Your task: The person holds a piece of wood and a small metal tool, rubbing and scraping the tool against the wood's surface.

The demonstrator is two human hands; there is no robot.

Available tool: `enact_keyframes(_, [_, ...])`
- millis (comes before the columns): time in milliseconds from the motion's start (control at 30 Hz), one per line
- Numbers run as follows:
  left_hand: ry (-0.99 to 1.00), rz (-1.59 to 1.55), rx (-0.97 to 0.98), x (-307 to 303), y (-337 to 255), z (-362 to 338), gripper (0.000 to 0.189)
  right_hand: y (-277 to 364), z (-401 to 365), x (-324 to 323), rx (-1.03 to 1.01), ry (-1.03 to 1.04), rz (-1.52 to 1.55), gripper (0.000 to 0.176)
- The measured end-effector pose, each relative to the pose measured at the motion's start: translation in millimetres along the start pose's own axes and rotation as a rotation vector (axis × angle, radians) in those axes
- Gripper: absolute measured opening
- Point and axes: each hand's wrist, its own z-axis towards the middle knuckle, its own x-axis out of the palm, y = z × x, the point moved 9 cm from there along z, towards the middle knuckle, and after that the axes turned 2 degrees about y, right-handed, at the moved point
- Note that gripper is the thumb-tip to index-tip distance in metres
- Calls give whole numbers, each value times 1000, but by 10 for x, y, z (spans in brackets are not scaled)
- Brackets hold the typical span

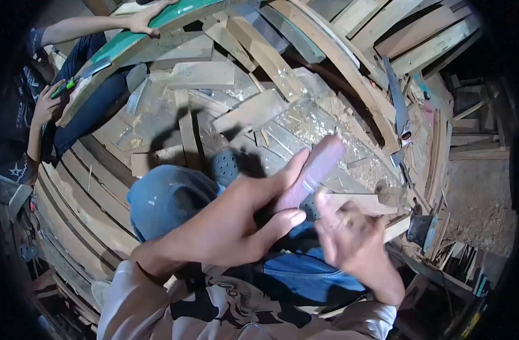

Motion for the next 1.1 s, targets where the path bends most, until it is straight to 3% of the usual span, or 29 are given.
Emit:
enact_keyframes(67, [-20, -39, -63, 9, 67, 2, 67, 153, 20, -42, -164, -98, -42, 49])
enact_keyframes(167, [-18, -70, -120, 56, 138, -69, 67, -286, 42, -17, 116, -118, -43, 46])
enact_keyframes(200, [-6, -24, -79, 19, 91, -54, 67, -98, -5, 54, -16, -29, -54, 51])
enact_keyframes(233, [7, 23, -40, -6, 42, -33, 67, 126, 5, -23, -114, -92, -35, 57])
enact_keyframes(300, [20, -31, -54, 27, 82, -19, 67, 110, 21, -46, -159, -85, -28, 63])
enact_keyframes(367, [-47, -80, -183, 16, 139, -7, 65, -276, 131, -62, 118, -64, 5, 63])
enact_keyframes(400, [-7, -187, -357, 53, 162, -39, 65, -194, 116, -88, 82, -66, 4, 66])
enact_keyframes(433, [-14, -171, -343, 25, 186, -45, 65, -52, 50, -22, 6, -74, 62, 67])
enact_keyframes(500, [29, -78, -84, 46, 82, -49, 67, 174, 33, -82, -104, -55, 0, 68])
enact_keyframes(633, [-20, -122, -138, 56, 144, -3, 67, -240, 49, 5, 144, 12, 40, 66])
enact_keyframes(667, [58, -77, -158, 66, 140, -31, 68, -52, 41, -11, 26, -6, 31, 65])
enact_keyframes(700, [40, -34, 32, 58, 32, 0, 70, 142, -1, -17, -91, -15, 24, 64])
enact_keyframes(767, [-31, -57, 25, 60, 77, 15, 71, -7, 21, 5, -93, -60, -89, 62])
enact_keyframes(833, [-3, -102, -74, 97, 109, -18, 71, -338, 115, -47, 141, -31, -30, 61])
enact_keyframes(867, [18, -117, -149, 73, 134, -5, 71, -208, -30, 4, 51, -26, -139, 60])
enact_keyframes(900, [11, -36, -1, 41, 46, 0, 71, 67, 36, -69, -101, -100, -80, 60])
enact_keyframes(967, [62, -36, -76, 60, 122, -21, 70, 112, 8, -64, -121, -87, 0, 61])
enact_keyframes(1033, [-2, -118, -223, 42, 167, 5, 67, -363, 34, -10, 156, -58, 43, 61])
enact_keyframes(1067, [-5, -231, -352, 71, 182, -24, 65, -355, 57, -40, 183, -35, -13, 61])
enact_keyframes(1100, [-7, -222, -339, 51, 209, -23, 65, -190, -37, 9, 58, -19, -38, 61])
